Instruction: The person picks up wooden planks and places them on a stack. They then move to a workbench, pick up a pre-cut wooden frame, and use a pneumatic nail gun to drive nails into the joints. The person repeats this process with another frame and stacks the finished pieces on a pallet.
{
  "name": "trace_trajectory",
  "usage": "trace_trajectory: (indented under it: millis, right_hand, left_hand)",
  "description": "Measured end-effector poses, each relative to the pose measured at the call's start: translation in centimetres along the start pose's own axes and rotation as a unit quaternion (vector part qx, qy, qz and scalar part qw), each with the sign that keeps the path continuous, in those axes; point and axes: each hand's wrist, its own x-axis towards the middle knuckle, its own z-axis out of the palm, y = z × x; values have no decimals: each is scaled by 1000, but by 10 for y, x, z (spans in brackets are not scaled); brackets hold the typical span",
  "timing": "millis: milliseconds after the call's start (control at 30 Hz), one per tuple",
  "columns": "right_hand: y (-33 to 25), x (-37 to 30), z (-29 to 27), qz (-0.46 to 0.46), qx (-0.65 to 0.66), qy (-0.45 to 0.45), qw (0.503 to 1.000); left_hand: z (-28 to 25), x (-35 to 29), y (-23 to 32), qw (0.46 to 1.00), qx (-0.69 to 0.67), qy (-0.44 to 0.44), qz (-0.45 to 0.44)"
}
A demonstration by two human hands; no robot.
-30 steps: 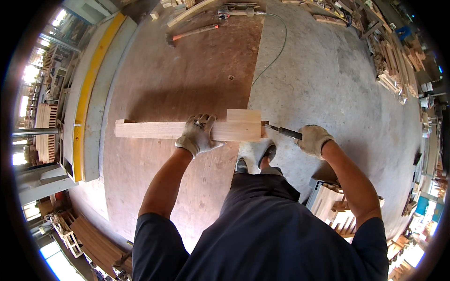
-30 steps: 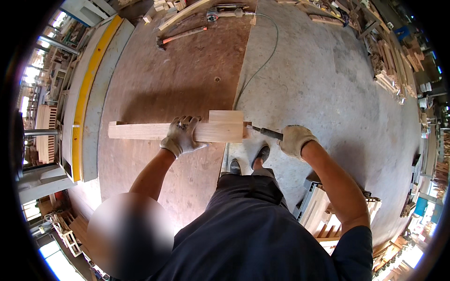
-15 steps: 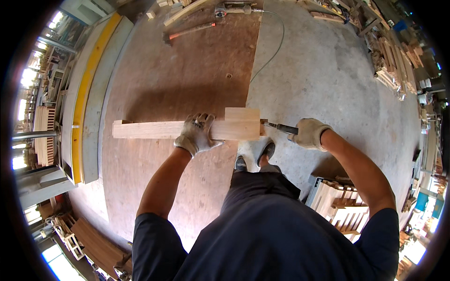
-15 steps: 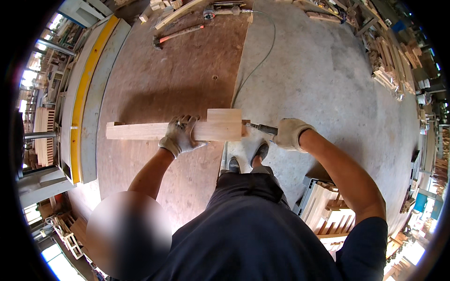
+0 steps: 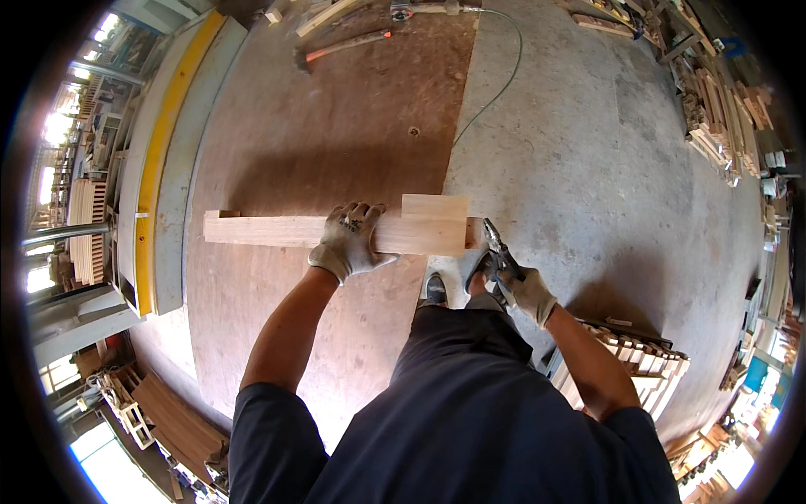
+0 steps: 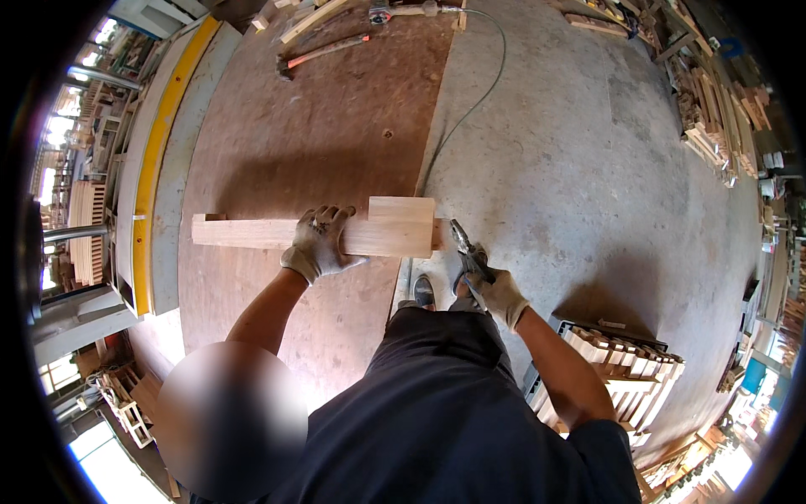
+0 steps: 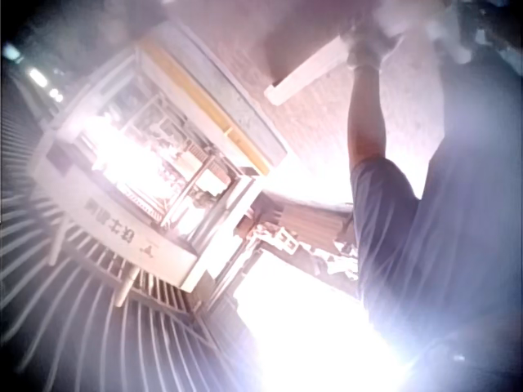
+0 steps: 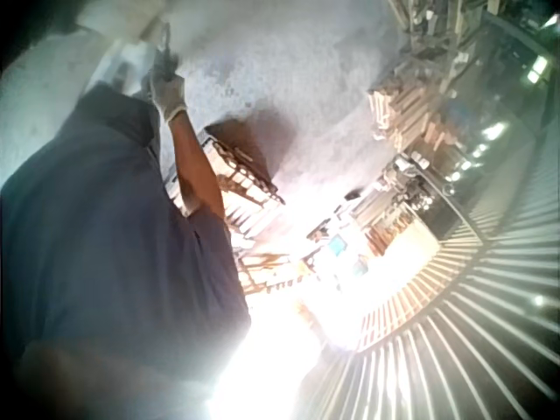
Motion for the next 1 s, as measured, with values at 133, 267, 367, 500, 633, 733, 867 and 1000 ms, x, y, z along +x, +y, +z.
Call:
trace_trajectory:
  millis: [133,267,367,500,633,733,867,1000]
  right_hand:
    - [-61,-39,-13,-5,-166,35,986]
    - [-86,-50,-34,-79,-344,88,932]
    - [-100,-55,-41,-134,-445,117,878]
    - [-103,-53,-44,-164,-570,111,798]
    - [-114,-54,-37,-153,-675,132,710]
    - [-120,-53,-32,-156,-735,151,642]
    - [-137,-59,-25,-150,-788,145,580]
    - [-142,-58,-29,-140,-785,110,593]
  left_hand:
    - [-2,-1,-1,1000,-10,-21,-11]
    - [3,-2,-3,1000,-13,3,-2]
    - [5,-2,-4,1000,-24,5,-1]
    - [10,-7,-5,1000,-9,26,-2]
    - [6,-6,-4,1000,-11,-22,-17]
    - [3,-7,-2,998,-1,-60,-34]
    - [0,-7,-2,996,0,-81,-39]
    - [7,-9,-4,1000,-2,-6,-17]
